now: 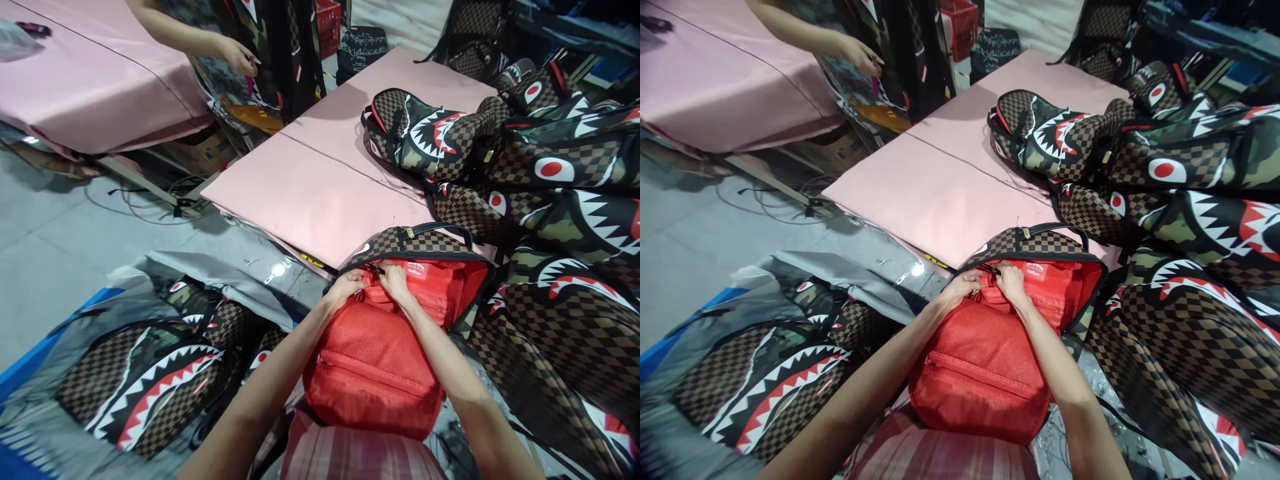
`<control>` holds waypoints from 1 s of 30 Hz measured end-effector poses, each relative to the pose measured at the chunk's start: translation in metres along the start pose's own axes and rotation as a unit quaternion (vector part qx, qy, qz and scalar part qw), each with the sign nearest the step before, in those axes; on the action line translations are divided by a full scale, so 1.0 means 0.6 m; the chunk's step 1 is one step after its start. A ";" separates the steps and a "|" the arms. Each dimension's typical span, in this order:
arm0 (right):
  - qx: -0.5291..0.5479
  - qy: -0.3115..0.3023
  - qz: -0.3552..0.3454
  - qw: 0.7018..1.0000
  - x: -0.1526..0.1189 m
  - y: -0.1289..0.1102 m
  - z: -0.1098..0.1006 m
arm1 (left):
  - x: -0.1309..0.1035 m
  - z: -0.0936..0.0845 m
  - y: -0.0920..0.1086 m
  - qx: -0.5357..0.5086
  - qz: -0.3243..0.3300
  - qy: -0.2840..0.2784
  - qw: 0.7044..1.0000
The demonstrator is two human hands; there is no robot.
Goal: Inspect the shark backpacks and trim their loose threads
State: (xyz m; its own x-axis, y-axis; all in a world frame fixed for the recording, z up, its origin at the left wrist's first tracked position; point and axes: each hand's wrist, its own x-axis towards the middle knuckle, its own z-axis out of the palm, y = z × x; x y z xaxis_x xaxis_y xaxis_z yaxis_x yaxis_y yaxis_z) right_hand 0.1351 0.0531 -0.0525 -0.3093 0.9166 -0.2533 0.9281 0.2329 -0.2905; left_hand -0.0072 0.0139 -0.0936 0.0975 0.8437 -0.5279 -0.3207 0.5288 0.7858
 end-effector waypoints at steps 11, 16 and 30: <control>-0.033 -0.028 -0.012 0.999 0.005 -0.012 -0.003 | 0.004 -0.001 -0.002 0.000 0.002 0.013 1.000; -0.047 -0.027 -0.019 0.998 -0.002 -0.013 -0.004 | 0.002 0.001 0.000 -0.004 -0.003 0.022 1.000; -0.002 0.024 -0.004 1.000 -0.049 0.027 -0.023 | -0.011 0.004 0.015 -0.079 -0.071 0.058 0.993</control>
State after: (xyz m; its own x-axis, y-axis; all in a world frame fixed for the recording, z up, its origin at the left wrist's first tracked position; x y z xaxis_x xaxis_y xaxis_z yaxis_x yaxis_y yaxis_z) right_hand 0.1623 0.0342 -0.0371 -0.3058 0.9295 -0.2062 0.9265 0.2407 -0.2893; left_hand -0.0084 0.0134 -0.0823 0.0462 0.7407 -0.6702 -0.4558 0.6127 0.6457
